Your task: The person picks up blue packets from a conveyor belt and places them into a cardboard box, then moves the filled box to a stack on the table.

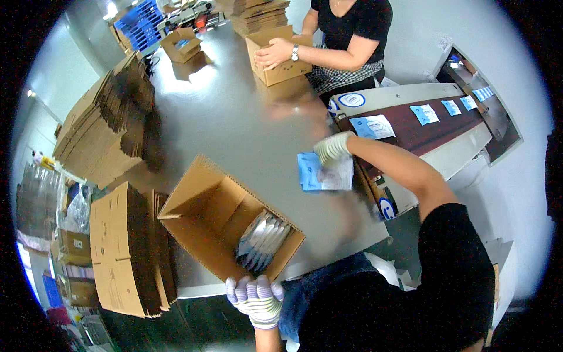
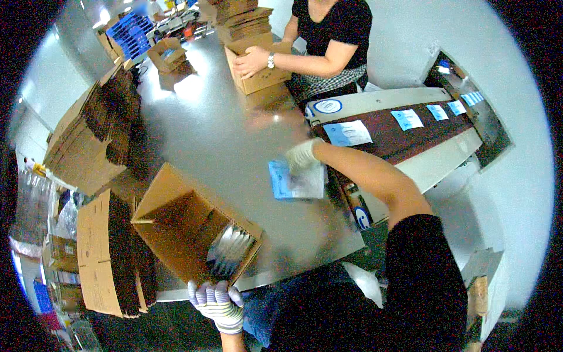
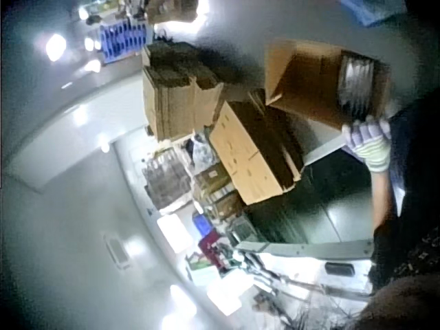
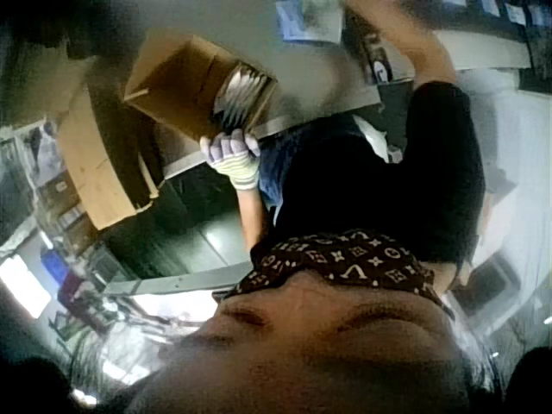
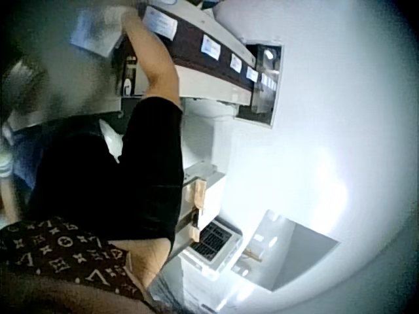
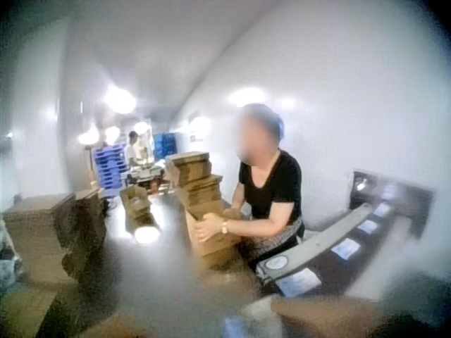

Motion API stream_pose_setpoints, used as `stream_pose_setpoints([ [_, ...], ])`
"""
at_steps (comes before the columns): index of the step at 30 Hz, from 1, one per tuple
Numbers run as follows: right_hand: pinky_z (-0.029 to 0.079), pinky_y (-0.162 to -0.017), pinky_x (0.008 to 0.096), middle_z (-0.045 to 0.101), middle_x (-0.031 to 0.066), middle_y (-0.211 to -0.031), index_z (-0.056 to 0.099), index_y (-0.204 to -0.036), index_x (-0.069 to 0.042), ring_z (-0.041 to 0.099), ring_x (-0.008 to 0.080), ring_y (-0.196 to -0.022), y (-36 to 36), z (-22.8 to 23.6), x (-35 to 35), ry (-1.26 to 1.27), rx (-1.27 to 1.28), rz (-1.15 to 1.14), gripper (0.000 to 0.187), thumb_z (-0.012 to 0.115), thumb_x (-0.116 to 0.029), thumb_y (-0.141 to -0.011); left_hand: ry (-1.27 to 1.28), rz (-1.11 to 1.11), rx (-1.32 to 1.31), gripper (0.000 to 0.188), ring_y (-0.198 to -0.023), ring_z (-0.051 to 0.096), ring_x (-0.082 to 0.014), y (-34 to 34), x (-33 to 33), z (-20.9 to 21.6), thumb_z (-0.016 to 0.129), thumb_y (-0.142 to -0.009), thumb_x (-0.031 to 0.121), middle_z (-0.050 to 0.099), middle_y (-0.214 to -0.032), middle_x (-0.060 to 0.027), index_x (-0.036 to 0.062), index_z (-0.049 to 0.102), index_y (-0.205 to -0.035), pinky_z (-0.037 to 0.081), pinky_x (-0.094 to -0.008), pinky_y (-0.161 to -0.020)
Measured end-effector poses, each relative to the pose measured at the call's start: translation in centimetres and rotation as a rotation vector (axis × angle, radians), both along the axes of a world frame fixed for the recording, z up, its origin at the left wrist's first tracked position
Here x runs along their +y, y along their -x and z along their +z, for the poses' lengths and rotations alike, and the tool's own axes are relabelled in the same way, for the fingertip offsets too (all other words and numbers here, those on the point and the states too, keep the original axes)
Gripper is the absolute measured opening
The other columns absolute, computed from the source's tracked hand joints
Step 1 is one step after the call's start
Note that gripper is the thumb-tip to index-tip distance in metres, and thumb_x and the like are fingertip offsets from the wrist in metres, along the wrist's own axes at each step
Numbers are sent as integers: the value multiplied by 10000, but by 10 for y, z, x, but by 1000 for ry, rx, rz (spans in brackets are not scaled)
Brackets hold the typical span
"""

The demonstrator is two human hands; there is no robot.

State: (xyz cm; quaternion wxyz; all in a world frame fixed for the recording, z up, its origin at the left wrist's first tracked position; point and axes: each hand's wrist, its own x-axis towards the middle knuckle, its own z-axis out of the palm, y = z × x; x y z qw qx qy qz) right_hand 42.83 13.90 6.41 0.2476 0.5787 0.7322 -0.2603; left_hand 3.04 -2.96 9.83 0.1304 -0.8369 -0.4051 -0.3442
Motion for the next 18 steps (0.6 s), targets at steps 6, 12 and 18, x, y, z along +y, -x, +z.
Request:
stream_pose_setpoints([
  [6, 456, -873, 495, 664, 148, -982, 568, -1148, -23, 618, 316, -994, 62, 13, -121, -368, 269, -214, 710, 753, -470, -627, 26, -69, 8, 221, -807, 501, -245, 7, 7, -6, 545, -865, 320, 491, -760, -69, 100, 533, -846, 393, -475, -912],
  [12, 393, -994, 443, 595, 115, -1210, 554, -1248, -107, 531, 288, -1171, 90, -48, -170, -926, 912, -98, 586, 691, -382, -749, 39, -87, 2, 221, -803, 502, -249, 11, 7, -7, 582, -821, 307, 483, -749, -74, 91, 540, -839, 389, -478, -915],
  [18, 467, -926, 356, 586, 70, -1157, 531, -1197, -87, 555, 219, -1076, 96, -44, -136, -603, 1877, -1002, 461, 685, -233, -787, -7, -136, 3, 239, -783, 501, -235, 6, 4, -1, 654, -735, 293, 483, -791, -62, 102, 524, -797, 407, -458, -885],
])
